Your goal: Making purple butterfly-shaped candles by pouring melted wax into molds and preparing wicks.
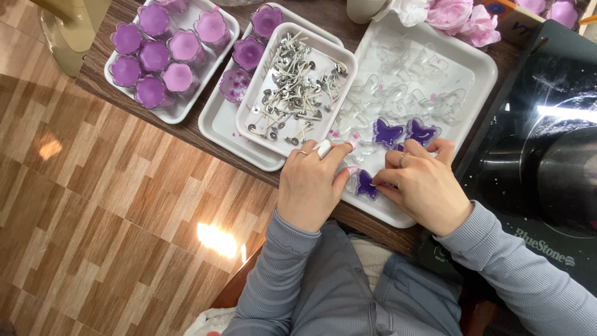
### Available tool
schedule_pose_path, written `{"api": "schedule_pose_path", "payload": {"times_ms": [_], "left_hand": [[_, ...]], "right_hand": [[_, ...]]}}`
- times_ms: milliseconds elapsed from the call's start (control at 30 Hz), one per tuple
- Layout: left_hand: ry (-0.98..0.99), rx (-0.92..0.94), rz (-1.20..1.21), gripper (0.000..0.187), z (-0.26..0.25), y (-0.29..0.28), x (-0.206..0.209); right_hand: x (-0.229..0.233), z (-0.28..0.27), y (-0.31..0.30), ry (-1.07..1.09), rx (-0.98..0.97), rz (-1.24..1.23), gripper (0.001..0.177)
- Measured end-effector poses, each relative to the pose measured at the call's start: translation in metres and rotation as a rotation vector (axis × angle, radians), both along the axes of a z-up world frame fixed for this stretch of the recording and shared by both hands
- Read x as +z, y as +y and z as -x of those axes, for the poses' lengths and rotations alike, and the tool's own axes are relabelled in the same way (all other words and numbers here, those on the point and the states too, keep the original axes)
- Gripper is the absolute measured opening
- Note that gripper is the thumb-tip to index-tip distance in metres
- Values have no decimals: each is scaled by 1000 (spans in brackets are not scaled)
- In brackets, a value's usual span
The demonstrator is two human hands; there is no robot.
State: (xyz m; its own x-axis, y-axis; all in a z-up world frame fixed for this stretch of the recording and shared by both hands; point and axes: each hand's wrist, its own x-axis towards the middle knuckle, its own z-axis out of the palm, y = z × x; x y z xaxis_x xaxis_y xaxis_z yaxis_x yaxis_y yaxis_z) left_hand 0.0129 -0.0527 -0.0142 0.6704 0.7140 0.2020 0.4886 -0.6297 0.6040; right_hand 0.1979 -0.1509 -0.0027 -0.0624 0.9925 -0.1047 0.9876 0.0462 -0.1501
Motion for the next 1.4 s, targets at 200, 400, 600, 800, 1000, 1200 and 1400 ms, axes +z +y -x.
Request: {"api": "schedule_pose_path", "payload": {"times_ms": [200, 400, 600, 800, 1000, 1200, 1400], "left_hand": [[-23, -7, -25, 34, 1, 0, 0], [-25, -6, -25, 34, 2, 1, 3], [-30, 20, -19, 32, 4, 2, 6], [2, 58, -10, 24, 9, 0, 6], [176, 113, 57, 19, 13, -5, 6], [199, 70, 53, 17, 13, -4, 0], [173, 120, 35, 16, 15, 0, 2]], "right_hand": [[0, -1, -1, -3, -2, -6, 13], [7, -3, 0, 5, -15, 3, 13], [24, -9, 2, 72, -61, -116, 12], [30, 1, 9, 103, -80, -196, 13], [11, 23, 18, 135, -6, -144, 18], [0, 39, 23, 20, 8, -153, 30], [-9, 56, 29, -56, -45, -105, 32]]}}
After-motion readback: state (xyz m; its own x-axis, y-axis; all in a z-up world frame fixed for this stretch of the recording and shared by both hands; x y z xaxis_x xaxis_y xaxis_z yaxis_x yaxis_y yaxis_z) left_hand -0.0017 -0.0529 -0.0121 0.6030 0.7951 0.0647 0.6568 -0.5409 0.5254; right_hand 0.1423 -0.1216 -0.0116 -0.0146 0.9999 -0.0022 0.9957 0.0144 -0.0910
